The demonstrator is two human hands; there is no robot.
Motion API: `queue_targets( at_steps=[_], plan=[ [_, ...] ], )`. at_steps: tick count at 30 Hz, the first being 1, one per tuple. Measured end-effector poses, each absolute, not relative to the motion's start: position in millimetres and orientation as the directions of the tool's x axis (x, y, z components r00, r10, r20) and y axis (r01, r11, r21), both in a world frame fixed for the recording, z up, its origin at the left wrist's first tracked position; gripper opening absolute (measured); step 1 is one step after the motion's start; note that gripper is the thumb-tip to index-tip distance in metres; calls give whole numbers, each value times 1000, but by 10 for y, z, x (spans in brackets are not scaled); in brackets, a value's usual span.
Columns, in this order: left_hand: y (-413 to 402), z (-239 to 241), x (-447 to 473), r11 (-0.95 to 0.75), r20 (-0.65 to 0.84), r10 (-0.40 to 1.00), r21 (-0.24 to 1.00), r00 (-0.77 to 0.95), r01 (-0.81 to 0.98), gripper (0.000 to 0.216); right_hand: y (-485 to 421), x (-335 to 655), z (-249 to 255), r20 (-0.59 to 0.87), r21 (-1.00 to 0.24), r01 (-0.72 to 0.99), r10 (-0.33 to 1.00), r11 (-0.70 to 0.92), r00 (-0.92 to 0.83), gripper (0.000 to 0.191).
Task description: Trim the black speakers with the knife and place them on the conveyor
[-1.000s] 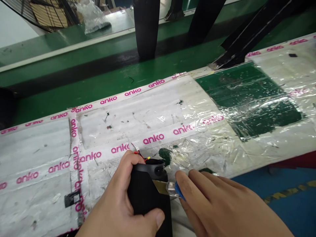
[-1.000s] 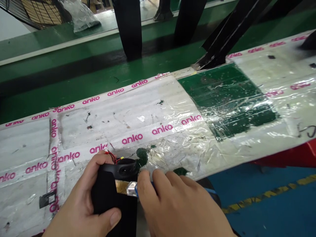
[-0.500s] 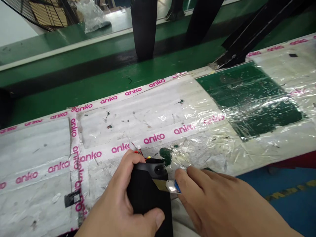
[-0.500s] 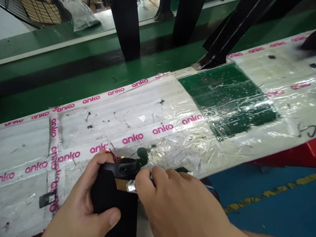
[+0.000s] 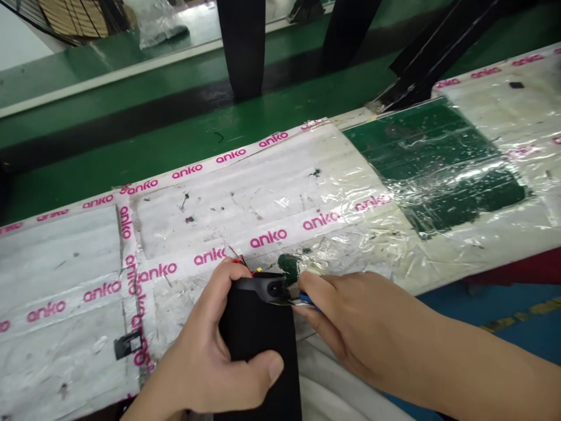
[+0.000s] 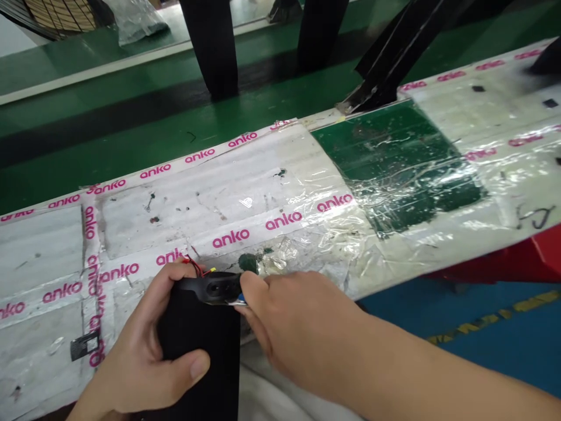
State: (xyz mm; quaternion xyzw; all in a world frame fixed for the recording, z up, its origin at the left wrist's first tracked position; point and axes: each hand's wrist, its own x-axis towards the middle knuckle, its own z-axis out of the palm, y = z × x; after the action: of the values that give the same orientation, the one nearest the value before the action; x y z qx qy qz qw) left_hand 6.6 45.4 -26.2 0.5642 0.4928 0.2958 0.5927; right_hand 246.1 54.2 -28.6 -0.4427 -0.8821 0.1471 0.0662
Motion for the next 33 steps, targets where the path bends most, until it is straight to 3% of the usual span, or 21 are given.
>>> queue_targets(
  at_steps=[5,11,14,17,18,20,22,25,31,33],
  plan=[
    [425,-269,68,149,-227,905,961,360,233,56,609,2503,-137,-7,-298,734,768,610,-641,14],
    [394,-328,17,108,-157,935,980,317,167,56,629,2849,-2,22,-505,740,864,444,-503,19],
    [334,-272,69,120,-185,951,959,247,257,54,556,2862,15,-133,-702,694,927,161,-350,25],
    [292,-104,212,158,-222,973,848,67,506,46,382,2604,-17,-365,-900,350,889,-260,-278,32],
    [297,-37,258,125,-190,981,798,49,590,43,317,2496,-44,-436,-899,192,845,-394,-309,46],
    [335,80,304,1,-117,986,724,121,690,45,206,2333,-121,-484,-859,6,807,-513,-339,54],
    [385,136,275,-84,-105,969,712,224,697,59,139,2297,-208,-505,-858,35,829,-512,-243,52],
    [407,76,145,-65,-136,955,771,264,633,80,126,2439,-312,-500,-864,98,865,-494,-47,56],
    [305,-202,99,298,-350,934,873,70,387,91,170,2607,-346,-512,-859,6,859,-512,10,58],
    [274,-267,131,335,-364,931,890,38,309,96,175,2584,-351,-512,-858,19,859,-513,11,60]
  ],
)
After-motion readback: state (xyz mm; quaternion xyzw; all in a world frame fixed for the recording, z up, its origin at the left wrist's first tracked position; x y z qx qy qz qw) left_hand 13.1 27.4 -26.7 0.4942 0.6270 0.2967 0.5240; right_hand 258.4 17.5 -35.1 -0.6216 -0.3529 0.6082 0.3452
